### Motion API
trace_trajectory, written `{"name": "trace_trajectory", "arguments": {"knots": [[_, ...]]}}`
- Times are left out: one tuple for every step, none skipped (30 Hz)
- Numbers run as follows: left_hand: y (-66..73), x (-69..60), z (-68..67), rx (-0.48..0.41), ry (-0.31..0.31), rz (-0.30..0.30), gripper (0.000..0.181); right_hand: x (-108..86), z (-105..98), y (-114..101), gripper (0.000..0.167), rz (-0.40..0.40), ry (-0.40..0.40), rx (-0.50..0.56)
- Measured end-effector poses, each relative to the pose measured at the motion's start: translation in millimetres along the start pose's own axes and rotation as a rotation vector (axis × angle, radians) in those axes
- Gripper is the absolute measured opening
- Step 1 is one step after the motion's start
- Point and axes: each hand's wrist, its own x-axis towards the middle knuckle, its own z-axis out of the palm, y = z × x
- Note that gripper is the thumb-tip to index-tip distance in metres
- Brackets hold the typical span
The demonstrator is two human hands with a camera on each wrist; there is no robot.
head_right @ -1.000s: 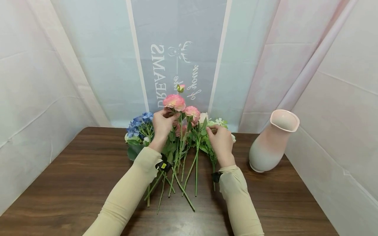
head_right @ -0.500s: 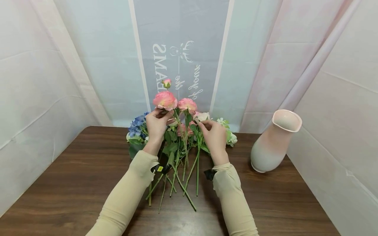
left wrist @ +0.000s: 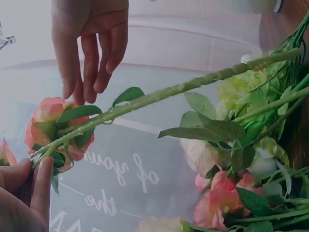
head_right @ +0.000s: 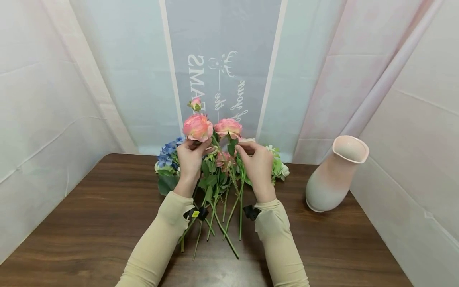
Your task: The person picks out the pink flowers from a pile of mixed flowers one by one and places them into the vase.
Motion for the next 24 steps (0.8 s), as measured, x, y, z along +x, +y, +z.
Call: {"name": "trace_trajectory", "arguments": {"knots": [[-0.5, -0.8, 0.2, -0.006, -0.002, 0.008, 0.025, -0.1, -0.7, -0.8, 0.023, -0.002, -0.008, -0.001], [-0.9, -1.5, 0.5, -0.013, -0.004, 0.014, 0.024, -0.3, -1.3, -1.3, 0.024, -0.001, -0.02, 0.0], [-1.5, -2.2, 0.5, -0.021, -0.007, 0.02, 0.024, -0.4, -1.9, -1.6, 0.026, 0.001, -0.034, 0.001], [-1.8, -3.0, 0.6, -0.028, -0.011, 0.027, 0.023, -0.7, -2.3, -1.8, 0.027, 0.008, -0.052, 0.002], [-2.2, -3.6, 0.5, -0.039, -0.012, 0.03, 0.023, -0.8, -2.4, -1.4, 0.029, 0.013, -0.07, 0.001], [-2.5, -4.2, 0.4, -0.044, -0.012, 0.033, 0.022, -0.9, -2.4, -0.8, 0.031, 0.022, -0.089, 0.005], [-2.8, -4.7, 0.3, -0.049, -0.014, 0.036, 0.022, -1.0, -2.5, -0.5, 0.032, 0.031, -0.105, 0.011], [-3.0, -5.1, 0.4, -0.054, -0.019, 0.036, 0.022, -1.0, -2.5, 0.0, 0.033, 0.038, -0.118, 0.018], [-3.1, -5.5, 0.4, -0.057, -0.025, 0.037, 0.021, -1.0, -2.5, 0.6, 0.034, 0.042, -0.13, 0.022], [-3.1, -5.6, 0.0, -0.057, -0.03, 0.037, 0.021, -1.0, -2.0, 0.9, 0.034, 0.045, -0.141, 0.03], [-3.1, -5.8, -0.2, -0.057, -0.035, 0.036, 0.021, -0.9, -1.7, 1.1, 0.035, 0.046, -0.149, 0.037], [-3.1, -5.7, -0.4, -0.056, -0.042, 0.035, 0.021, -0.8, -1.5, 1.2, 0.035, 0.047, -0.155, 0.044], [-3.1, -5.6, -0.4, -0.058, -0.05, 0.034, 0.02, -0.7, -1.3, 1.4, 0.035, 0.046, -0.16, 0.044], [-3.2, -5.6, -0.1, -0.06, -0.055, 0.031, 0.02, -0.5, -1.0, 1.6, 0.036, 0.044, -0.168, 0.045], [-3.4, -5.5, 0.1, -0.063, -0.059, 0.028, 0.02, -0.4, -1.0, 1.4, 0.036, 0.044, -0.179, 0.052], [-3.8, -5.7, 0.2, -0.061, -0.062, 0.025, 0.021, -0.3, -0.7, 1.3, 0.037, 0.047, -0.19, 0.059], [-4.1, -5.9, 0.4, -0.059, -0.064, 0.022, 0.021, -0.4, -0.5, 1.1, 0.037, 0.048, -0.199, 0.063], [-4.4, -6.2, 0.6, -0.058, -0.066, 0.019, 0.021, -0.3, -0.1, 1.0, 0.037, 0.049, -0.208, 0.067], [-4.8, -6.8, 0.7, -0.056, -0.066, 0.018, 0.021, -0.4, 0.2, 0.5, 0.037, 0.053, -0.217, 0.074], [-5.3, -7.2, 0.8, -0.052, -0.065, 0.016, 0.022, -0.4, 0.4, -0.1, 0.036, 0.058, -0.224, 0.083], [-5.8, -7.6, 0.7, -0.044, -0.063, 0.018, 0.022, -0.6, 0.8, -0.3, 0.035, 0.059, -0.231, 0.089], [-6.3, -8.1, 0.7, -0.042, -0.062, 0.021, 0.022, -0.8, 1.2, -0.4, 0.033, 0.062, -0.234, 0.088], [-6.8, -8.2, 0.8, -0.042, -0.06, 0.022, 0.022, -0.9, 1.5, -0.6, 0.032, 0.064, -0.237, 0.088], [-7.3, -8.4, 0.8, -0.042, -0.058, 0.021, 0.022, -0.9, 2.0, -0.4, 0.031, 0.067, -0.242, 0.088]]}}
